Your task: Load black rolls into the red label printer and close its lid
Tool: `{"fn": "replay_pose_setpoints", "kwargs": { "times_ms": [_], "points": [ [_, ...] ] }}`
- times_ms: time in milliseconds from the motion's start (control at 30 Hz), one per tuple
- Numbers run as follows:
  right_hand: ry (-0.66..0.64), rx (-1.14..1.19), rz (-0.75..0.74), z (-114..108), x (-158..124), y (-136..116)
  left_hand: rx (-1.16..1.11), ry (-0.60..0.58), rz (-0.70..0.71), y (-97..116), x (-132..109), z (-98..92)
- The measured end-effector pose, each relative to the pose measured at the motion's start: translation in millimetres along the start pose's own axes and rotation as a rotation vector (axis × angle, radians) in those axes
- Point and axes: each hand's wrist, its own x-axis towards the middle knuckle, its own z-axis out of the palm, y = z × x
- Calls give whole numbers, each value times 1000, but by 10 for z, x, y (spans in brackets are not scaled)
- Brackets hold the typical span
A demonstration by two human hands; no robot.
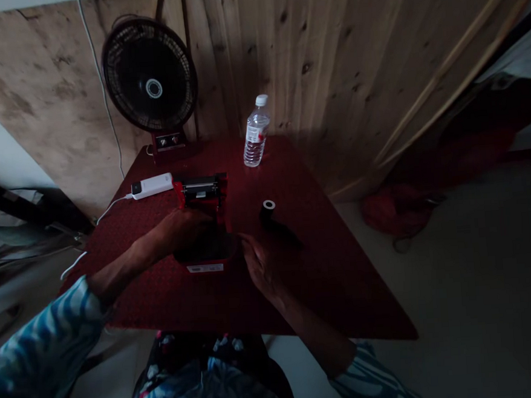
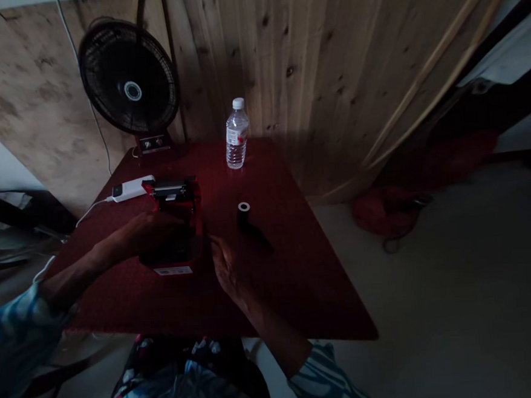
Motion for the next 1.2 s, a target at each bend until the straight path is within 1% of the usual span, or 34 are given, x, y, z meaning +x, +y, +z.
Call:
{"fn": "replay_pose_setpoints", "kwargs": {
  "times_ms": [67,167,333,433,567,700,800,867,967,1067,1133,1200],
  "points": [
    [0,15,-50,-4,5,17,100,-76,-22,-30,185,12],
    [-17,21,-85,-7,14,22,132,-121,-9,-88,319,24],
    [-36,50,-79,9,29,20,150,-126,4,-143,374,28],
    [-42,40,-79,15,28,12,159,-107,3,-149,371,17],
    [-39,31,-74,15,26,23,185,-46,0,-98,263,-37],
    [-23,-11,-74,25,29,77,162,19,57,9,87,-93],
    [3,-22,-58,35,29,114,68,129,65,74,-60,-167],
    [9,-18,-48,38,25,121,1,209,48,70,-181,-256],
    [28,-30,-37,36,17,115,-119,334,8,-68,-388,-425],
    [44,-47,-18,39,16,113,-221,423,-123,-375,-566,-539],
    [49,-38,-7,45,21,112,-257,473,-232,-632,-633,-531],
    [51,-35,-6,45,26,97,-306,523,-297,-878,-657,-449]
  ]
}}
